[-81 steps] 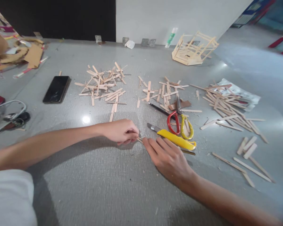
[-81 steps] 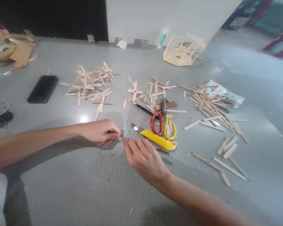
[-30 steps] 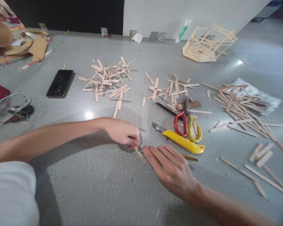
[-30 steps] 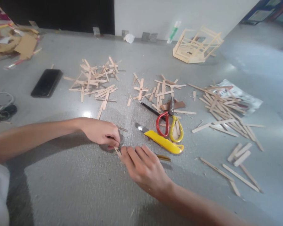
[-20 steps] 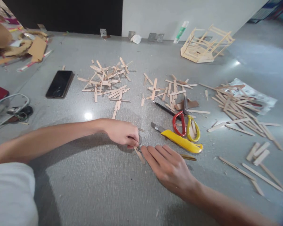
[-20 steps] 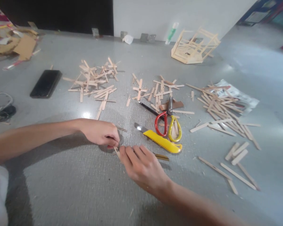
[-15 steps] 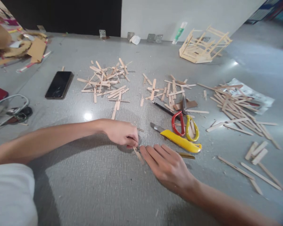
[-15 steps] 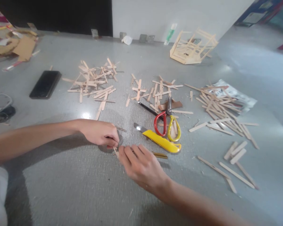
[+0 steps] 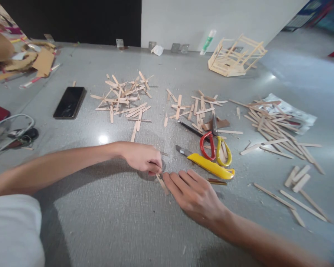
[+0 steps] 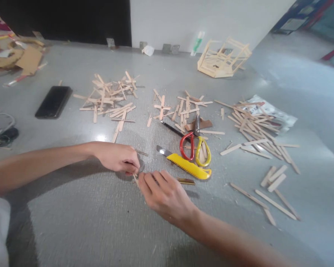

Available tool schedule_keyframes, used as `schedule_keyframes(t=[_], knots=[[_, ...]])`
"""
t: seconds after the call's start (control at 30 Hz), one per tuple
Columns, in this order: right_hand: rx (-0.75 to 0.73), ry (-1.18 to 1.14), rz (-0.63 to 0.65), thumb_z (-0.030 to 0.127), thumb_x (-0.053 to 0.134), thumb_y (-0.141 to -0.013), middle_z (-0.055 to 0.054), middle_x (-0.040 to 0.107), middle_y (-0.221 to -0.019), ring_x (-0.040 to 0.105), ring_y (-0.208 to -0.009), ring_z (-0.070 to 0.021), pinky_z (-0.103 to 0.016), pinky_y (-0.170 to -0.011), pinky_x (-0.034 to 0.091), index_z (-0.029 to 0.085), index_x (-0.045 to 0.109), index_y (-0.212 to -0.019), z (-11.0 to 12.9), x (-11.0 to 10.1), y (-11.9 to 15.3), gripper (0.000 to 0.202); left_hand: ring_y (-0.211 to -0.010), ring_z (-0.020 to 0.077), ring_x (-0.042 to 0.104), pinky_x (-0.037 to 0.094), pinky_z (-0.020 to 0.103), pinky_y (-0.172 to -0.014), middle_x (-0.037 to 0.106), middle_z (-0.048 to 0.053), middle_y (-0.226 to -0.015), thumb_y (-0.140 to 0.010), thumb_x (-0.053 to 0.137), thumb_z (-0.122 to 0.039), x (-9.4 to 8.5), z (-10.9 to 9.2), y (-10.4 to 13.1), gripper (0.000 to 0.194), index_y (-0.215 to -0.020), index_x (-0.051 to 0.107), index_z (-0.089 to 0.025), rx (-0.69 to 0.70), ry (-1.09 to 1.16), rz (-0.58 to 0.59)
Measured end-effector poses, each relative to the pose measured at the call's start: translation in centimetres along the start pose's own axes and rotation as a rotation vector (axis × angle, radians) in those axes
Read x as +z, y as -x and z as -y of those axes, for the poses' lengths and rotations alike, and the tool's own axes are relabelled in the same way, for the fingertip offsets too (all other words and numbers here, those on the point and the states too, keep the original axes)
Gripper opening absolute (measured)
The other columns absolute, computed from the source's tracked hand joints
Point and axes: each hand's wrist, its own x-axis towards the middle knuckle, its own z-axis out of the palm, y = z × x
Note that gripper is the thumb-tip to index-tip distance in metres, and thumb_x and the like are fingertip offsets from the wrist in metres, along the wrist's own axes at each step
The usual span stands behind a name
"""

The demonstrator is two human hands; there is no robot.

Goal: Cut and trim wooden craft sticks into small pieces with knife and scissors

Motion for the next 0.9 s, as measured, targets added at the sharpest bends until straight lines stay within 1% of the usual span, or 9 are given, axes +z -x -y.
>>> schedule_keyframes(t=[0.2, 0.43, 0.63, 0.73, 0.9], knots=[[-0.002, 0.016, -0.006, 0.004, 0.046, -0.095, -0.003, 0.063, -0.069, 0.049, -0.059, -0.0149, -0.033, -0.059, 0.032, 0.01, 0.07, -0.092, 0.01, -0.05, -0.22, 0.025, -0.048, 0.0104, 0.036, 0.032, 0.025, -0.052, 0.047, -0.004, -0.052, -0.092, 0.046, -0.013, 0.1, 0.17, 0.11, 0.035, -0.057, 0.046, -0.018, -0.005, -0.007, 0.014], [0.011, 0.007, -0.013, 0.006, 0.046, -0.096, -0.002, 0.061, -0.067, 0.048, -0.059, -0.0149, -0.033, -0.058, 0.031, 0.011, 0.069, -0.091, -0.06, 0.03, -0.21, 0.024, -0.05, 0.0104, 0.039, 0.033, 0.025, -0.054, 0.05, -0.003, -0.055, -0.09, 0.047, -0.013, 0.17, 0.4, 0.02, 0.031, -0.059, 0.047, -0.018, -0.005, -0.013, 0.025], [0.013, -0.011, 0.005, 0.005, 0.047, -0.094, -0.001, 0.059, -0.069, 0.044, -0.059, -0.0146, -0.034, -0.059, 0.028, 0.014, 0.066, -0.083, -0.24, 0.13, -0.53, 0.023, -0.049, 0.0104, 0.037, 0.031, 0.024, -0.051, 0.046, -0.003, -0.053, -0.089, 0.047, -0.011, -0.01, 0.23, 0.03, 0.031, -0.059, 0.046, -0.018, -0.012, -0.013, 0.027], [0.011, -0.025, -0.004, 0.004, 0.047, -0.094, -0.001, 0.057, -0.066, 0.044, -0.06, -0.0152, -0.034, -0.06, 0.027, 0.014, 0.065, -0.08, -0.44, 0.14, -0.8, 0.025, -0.048, 0.0106, 0.035, 0.03, 0.025, -0.05, 0.044, -0.004, -0.052, -0.089, 0.047, -0.011, -0.06, 0.12, 0.02, 0.031, -0.058, 0.046, -0.018, -0.015, -0.003, 0.026], [-0.013, -0.017, -0.009, 0.004, 0.046, -0.095, -0.001, 0.057, -0.066, 0.044, -0.059, -0.0161, -0.034, -0.06, 0.028, 0.014, 0.066, -0.081, -0.55, 0.17, -0.89, 0.027, -0.049, 0.011, 0.037, 0.032, 0.025, -0.052, 0.046, -0.003, -0.053, -0.089, 0.046, -0.011, -0.03, 0.11, -0.04, 0.031, -0.059, 0.047, -0.018, -0.014, -0.006, 0.034]])
